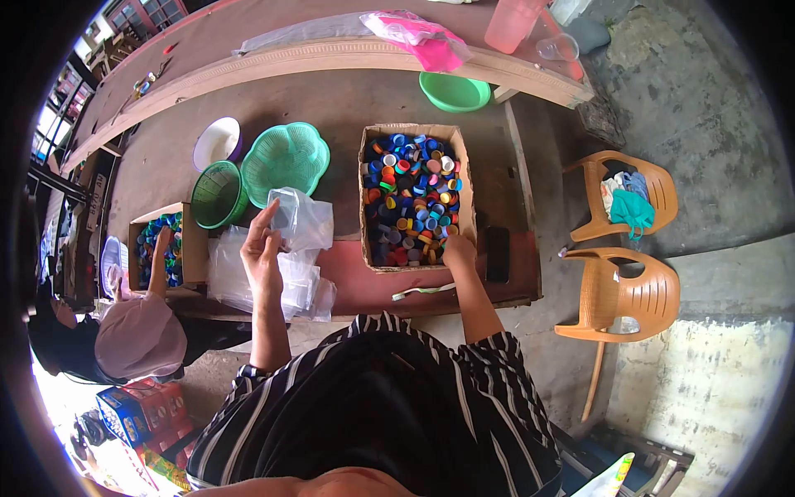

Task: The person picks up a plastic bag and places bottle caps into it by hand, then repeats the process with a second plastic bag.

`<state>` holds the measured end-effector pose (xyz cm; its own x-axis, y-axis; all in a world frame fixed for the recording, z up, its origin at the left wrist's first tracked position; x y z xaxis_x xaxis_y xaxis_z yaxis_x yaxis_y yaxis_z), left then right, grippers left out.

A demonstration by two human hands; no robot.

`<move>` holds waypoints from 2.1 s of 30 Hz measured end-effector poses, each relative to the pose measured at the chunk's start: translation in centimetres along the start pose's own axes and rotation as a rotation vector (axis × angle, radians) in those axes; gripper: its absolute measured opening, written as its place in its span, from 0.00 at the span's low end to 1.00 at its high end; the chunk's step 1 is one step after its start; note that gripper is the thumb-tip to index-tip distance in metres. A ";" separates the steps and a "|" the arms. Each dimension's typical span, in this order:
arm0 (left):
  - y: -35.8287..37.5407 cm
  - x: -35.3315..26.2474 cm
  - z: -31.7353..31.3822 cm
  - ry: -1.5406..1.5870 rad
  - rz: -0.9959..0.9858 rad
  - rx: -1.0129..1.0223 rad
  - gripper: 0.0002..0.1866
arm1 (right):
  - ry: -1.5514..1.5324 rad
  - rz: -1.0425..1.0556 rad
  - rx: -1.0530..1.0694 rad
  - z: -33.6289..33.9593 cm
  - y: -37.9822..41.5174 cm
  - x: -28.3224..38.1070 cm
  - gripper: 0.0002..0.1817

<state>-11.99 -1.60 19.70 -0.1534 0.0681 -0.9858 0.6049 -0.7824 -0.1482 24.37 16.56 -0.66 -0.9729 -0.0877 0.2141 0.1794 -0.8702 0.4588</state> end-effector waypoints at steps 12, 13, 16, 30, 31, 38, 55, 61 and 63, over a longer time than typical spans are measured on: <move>1.0 4.1 -4.2 -0.222 -0.104 0.153 0.25 | -1.179 0.192 0.296 1.3 1.4 -0.8 0.18; 1.4 4.3 -4.7 -0.221 -0.078 0.163 0.25 | -1.177 0.183 0.300 1.3 1.5 -0.7 0.18; 2.3 4.6 -5.6 -0.230 -0.010 0.222 0.26 | -1.158 0.233 0.284 1.5 1.7 -0.7 0.19; 7.0 4.6 -10.7 -0.347 -0.145 0.335 0.27 | -1.100 0.245 0.163 0.6 0.9 -1.0 0.19; 8.0 5.1 -11.9 -0.371 -0.222 0.350 0.28 | -1.153 0.256 0.159 0.6 1.1 -0.9 0.18; 10.5 5.6 -15.5 -0.364 -0.146 0.570 0.30 | -1.431 0.287 0.246 0.4 3.9 0.5 0.13; 7.1 13.4 -7.6 -0.678 -0.331 -0.162 0.14 | -1.470 0.271 0.244 3.8 3.8 -1.0 0.04; 9.2 23.4 -8.9 0.186 0.638 0.210 0.16 | -1.468 0.295 0.269 3.2 2.1 -4.0 0.04; 9.3 22.7 -9.5 0.222 0.692 0.239 0.17 | -1.453 0.307 0.281 3.0 1.7 -4.2 0.05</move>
<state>-2.42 -1.43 -4.81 0.3750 -0.3836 -0.8439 0.3161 -0.8029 0.5054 29.19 16.93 1.79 0.0623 0.4440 0.8939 0.5278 -0.7748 0.3481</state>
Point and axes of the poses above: each hand's wrist, its own y-axis away from the middle knuckle, its own z-axis out of the back of the hand, x = y × z, the point moved 7 cm from there along -y, towards the middle knuckle, and after that the axes turned 10 degrees about -y, right-handed, at the moved point
